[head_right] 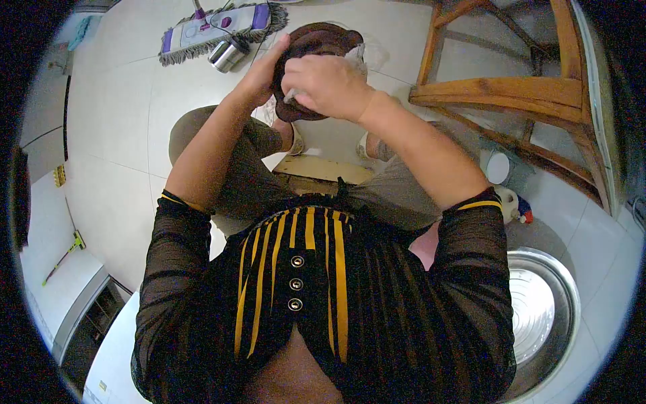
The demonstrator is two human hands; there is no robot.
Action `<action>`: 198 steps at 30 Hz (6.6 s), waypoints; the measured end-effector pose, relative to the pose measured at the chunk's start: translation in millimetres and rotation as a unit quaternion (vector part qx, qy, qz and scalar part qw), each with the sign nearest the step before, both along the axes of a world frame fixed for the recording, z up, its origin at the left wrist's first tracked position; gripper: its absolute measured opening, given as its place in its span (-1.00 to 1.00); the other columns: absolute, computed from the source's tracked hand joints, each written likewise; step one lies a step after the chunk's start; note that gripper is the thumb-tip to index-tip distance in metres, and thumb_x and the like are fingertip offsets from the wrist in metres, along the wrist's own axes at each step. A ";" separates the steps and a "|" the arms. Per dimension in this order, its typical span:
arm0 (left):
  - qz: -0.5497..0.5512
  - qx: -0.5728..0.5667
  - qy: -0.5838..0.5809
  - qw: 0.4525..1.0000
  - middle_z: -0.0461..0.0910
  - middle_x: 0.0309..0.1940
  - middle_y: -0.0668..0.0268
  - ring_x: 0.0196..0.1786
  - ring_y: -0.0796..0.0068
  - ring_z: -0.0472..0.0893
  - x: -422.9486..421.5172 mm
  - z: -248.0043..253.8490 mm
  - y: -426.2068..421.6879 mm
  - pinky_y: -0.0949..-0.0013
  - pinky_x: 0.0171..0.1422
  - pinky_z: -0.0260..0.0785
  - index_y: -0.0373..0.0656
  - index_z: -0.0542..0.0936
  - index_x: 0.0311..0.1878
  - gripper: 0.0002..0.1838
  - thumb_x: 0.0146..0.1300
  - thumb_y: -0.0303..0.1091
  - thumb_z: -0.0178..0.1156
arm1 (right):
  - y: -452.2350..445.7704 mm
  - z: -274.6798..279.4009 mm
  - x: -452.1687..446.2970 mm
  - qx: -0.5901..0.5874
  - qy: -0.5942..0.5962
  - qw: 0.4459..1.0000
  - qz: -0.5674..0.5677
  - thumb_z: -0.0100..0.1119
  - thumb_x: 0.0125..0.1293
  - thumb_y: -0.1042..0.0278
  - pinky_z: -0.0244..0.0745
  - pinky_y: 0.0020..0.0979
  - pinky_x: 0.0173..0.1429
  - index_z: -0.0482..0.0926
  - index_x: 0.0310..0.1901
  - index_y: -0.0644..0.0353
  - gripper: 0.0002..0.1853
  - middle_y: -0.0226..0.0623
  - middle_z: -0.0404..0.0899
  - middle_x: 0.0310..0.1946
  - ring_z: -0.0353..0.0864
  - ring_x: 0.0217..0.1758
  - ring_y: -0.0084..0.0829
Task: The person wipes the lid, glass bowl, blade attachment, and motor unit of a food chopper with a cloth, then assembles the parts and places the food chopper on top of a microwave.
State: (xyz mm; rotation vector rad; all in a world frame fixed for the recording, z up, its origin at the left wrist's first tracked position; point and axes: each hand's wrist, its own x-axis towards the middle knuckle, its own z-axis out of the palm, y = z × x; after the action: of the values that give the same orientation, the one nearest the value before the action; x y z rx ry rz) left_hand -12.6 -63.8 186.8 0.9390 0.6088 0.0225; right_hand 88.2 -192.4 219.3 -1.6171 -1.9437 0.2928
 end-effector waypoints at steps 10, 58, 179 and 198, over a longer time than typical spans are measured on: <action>-0.042 0.064 -0.016 0.997 0.44 0.01 0.16 0.05 0.40 0.42 1.8 -1.5 5.5 0.36 0.20 0.21 -0.33 0.34 0.11 -0.40 0.23 0.03 -0.01 | 6.3 -12.7 61.2 0.012 -0.010 0.968 -0.252 0.09 0.06 0.33 0.41 -0.33 -0.22 0.50 -0.30 0.07 -0.85 -0.35 0.48 -0.33 0.49 -0.25 -0.22; 0.063 -0.005 -0.053 0.997 0.50 -0.03 0.24 0.00 0.38 0.49 8.9 -6.6 5.4 0.30 0.16 0.26 -0.25 0.39 0.07 -0.52 0.25 -0.05 -0.02 | -4.2 -15.0 48.0 -0.034 -0.042 0.971 -0.233 0.05 -0.02 0.40 0.36 -0.37 -0.01 0.53 -0.24 0.13 -0.76 -0.30 0.50 -0.23 0.47 -0.14 -0.28; 0.121 -0.058 -0.192 0.972 0.49 -0.05 0.29 -0.05 0.41 0.51 37.4 27.1 9.8 0.28 0.02 0.38 -0.16 0.34 0.06 -0.66 0.29 -0.21 -0.04 | 44.4 -9.6 67.7 0.154 0.725 0.564 -0.364 0.01 0.26 0.28 0.34 -0.23 0.09 0.38 -0.10 0.33 -0.71 -0.20 0.47 -0.14 0.46 -0.05 -0.30; 0.057 0.021 -0.168 0.984 0.45 -0.04 0.20 -0.02 0.37 0.49 33.7 34.6 0.7 0.30 -0.01 0.42 -0.30 0.29 0.10 -0.54 0.18 -0.31 0.13 | 22.7 -10.0 101.7 0.114 0.684 0.626 -0.358 0.15 0.17 0.29 0.40 -0.34 0.00 0.40 -0.12 0.33 -0.67 -0.24 0.49 -0.17 0.49 -0.10 -0.40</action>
State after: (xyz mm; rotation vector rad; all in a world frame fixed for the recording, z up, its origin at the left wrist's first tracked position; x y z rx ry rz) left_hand 21.1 -63.0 221.4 0.9151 0.3487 0.2931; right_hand 189.9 -169.7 209.3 -1.1456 -0.1110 0.6363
